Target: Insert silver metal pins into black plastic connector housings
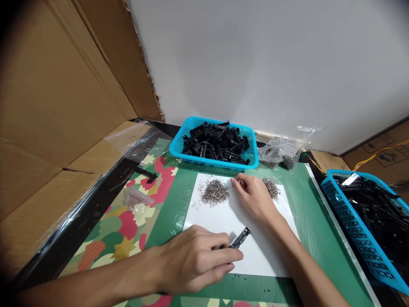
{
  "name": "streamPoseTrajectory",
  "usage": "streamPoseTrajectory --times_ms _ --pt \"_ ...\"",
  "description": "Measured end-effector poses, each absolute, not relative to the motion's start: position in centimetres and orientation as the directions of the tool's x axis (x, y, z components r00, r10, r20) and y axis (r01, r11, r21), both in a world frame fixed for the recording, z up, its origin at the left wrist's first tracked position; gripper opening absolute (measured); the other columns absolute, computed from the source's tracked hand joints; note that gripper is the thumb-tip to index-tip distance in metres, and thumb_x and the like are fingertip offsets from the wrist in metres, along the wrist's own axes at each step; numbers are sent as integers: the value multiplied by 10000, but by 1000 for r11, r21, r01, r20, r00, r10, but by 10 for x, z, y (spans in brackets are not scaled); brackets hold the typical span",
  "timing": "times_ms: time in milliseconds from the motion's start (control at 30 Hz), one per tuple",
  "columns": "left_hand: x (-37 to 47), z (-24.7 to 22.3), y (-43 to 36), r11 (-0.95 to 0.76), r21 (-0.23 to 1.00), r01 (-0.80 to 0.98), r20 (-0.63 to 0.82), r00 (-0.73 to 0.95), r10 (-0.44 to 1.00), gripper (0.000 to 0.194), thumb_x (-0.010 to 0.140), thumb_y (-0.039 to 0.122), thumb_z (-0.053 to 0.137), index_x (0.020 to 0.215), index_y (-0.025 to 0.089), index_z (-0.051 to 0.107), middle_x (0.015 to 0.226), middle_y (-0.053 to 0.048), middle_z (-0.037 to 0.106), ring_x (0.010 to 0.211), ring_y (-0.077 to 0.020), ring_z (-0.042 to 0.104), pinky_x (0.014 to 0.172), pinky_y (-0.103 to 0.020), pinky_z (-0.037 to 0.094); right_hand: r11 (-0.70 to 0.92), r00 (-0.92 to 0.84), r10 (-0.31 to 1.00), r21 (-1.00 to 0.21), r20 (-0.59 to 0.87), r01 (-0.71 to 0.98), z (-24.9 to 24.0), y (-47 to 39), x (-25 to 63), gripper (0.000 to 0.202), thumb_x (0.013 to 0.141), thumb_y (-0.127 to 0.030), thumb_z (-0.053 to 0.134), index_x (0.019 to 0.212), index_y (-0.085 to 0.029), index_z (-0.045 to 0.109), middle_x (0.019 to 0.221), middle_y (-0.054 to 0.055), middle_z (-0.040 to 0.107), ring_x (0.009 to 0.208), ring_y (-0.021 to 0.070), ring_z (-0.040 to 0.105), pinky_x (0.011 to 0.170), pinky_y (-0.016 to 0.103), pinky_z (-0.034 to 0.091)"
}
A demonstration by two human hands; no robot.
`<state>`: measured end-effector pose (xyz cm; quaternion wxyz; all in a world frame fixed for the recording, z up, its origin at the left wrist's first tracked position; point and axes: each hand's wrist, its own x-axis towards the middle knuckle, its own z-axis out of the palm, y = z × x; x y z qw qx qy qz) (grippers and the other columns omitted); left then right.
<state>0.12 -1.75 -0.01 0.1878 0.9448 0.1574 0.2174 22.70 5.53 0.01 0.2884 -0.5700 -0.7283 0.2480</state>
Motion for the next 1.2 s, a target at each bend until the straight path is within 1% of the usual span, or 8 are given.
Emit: streamPoseTrajectory --times_ms 167,367,567,667,800,933,1033,1200 --pt "2 1 -17 -882 419 216 346 860 375 197 1037 235 602 1207 208 697 900 -3 688 614 -171 585 471 -329 395 198 -240 970 -697 38 690 2 57 230 168 978 -340 660 921 -198 730 613 -72 420 571 137 404 568 272 289" --pt "2 2 -16 -878 427 217 322 871 372 195 1047 239 595 1218 205 682 904 -9 693 626 -179 609 478 -326 437 196 -268 963 -693 4 694 2 58 231 162 975 -314 649 882 -201 720 612 -62 447 582 138 395 580 275 299" --pt "1 4 -15 -868 445 221 291 881 374 216 1078 265 563 1261 206 663 925 -16 710 654 -190 644 524 -322 496 229 -302 953 -618 -14 752 4 55 233 161 1010 -287 586 916 -203 688 674 -21 607 612 154 484 610 287 317" --pt "1 4 -15 -865 451 219 283 884 372 229 1080 259 560 1279 201 657 918 -22 710 666 -192 655 550 -312 513 222 -289 957 -619 -8 754 3 53 234 147 1014 -290 578 942 -212 680 701 -19 631 627 158 509 622 287 325" --pt "1 4 -13 -870 446 212 285 887 362 243 1078 247 548 1288 194 657 887 -19 700 642 -194 635 532 -314 493 187 -244 970 -670 8 719 3 52 231 165 1023 -289 554 1030 -223 705 693 -30 597 630 163 510 614 280 330" --pt "1 4 -13 -869 448 209 280 891 358 245 1076 244 542 1284 193 661 860 -16 687 644 -200 639 521 -331 483 170 -237 971 -644 -18 746 5 52 227 119 979 -283 626 916 -230 713 649 -38 590 599 157 490 598 280 304" --pt "1 5 -12 -870 446 210 282 890 359 240 1085 244 528 1281 197 659 857 -12 678 645 -201 632 526 -333 471 180 -242 970 -638 -10 749 4 53 225 147 986 -282 621 881 -230 710 666 -22 633 606 163 509 603 283 300" --pt "2 9 -10 -869 453 198 292 888 354 221 1080 206 518 1249 176 658 838 -15 668 654 -187 623 532 -307 449 191 -233 972 -647 21 738 0 54 228 138 1014 -273 577 947 -230 688 818 14 725 713 187 585 657 287 332"
